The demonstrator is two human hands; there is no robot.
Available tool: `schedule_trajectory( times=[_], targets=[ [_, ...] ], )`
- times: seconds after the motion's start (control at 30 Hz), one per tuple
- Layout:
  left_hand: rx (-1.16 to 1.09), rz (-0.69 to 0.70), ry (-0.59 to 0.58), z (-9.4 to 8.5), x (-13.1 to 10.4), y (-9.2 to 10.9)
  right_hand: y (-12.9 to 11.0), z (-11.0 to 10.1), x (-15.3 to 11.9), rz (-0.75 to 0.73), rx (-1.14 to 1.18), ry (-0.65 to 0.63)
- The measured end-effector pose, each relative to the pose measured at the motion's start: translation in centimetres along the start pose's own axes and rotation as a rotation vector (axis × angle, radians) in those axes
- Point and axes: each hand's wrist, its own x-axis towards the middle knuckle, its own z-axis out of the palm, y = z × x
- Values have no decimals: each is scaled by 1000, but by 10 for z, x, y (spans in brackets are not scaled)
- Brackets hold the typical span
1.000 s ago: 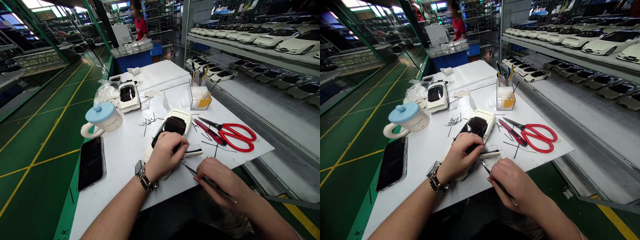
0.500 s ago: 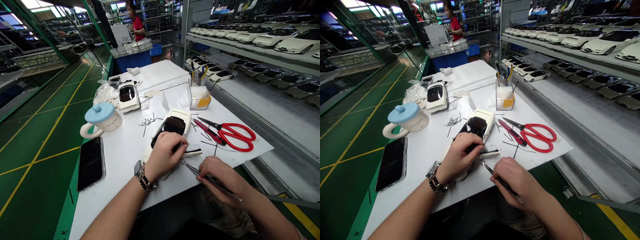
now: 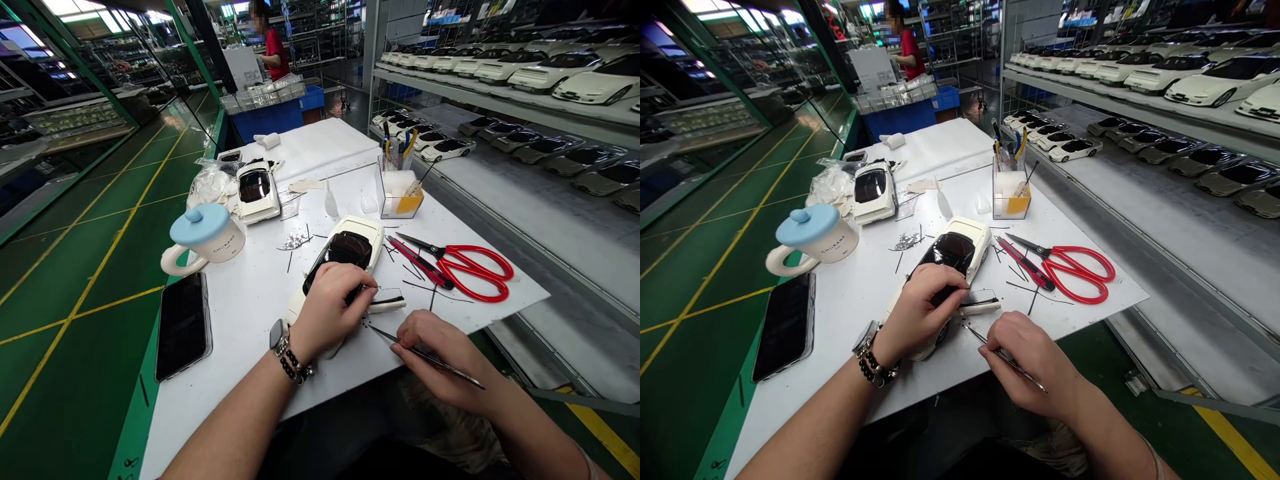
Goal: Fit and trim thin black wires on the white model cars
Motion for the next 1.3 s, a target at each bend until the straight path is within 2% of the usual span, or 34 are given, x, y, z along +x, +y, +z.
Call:
schedule_trajectory(
  times=[0.17,0.43,1.03,1.2,1.3],
  targets=[
    [-3,4,1,1,-1,0,-1,-1,0,-7,15,-2],
    [-1,6,-1,0,-1,0,-5,-6,1,-66,-27,-83],
    [-9,8,10,0,0,-1,-2,-5,2,-61,-23,-116],
    [-10,2,10,0,-1,0,0,-2,0,-73,-12,-64],
    [-16,-3,12,0,-1,0,-1,0,-4,-53,44,41]
  ],
)
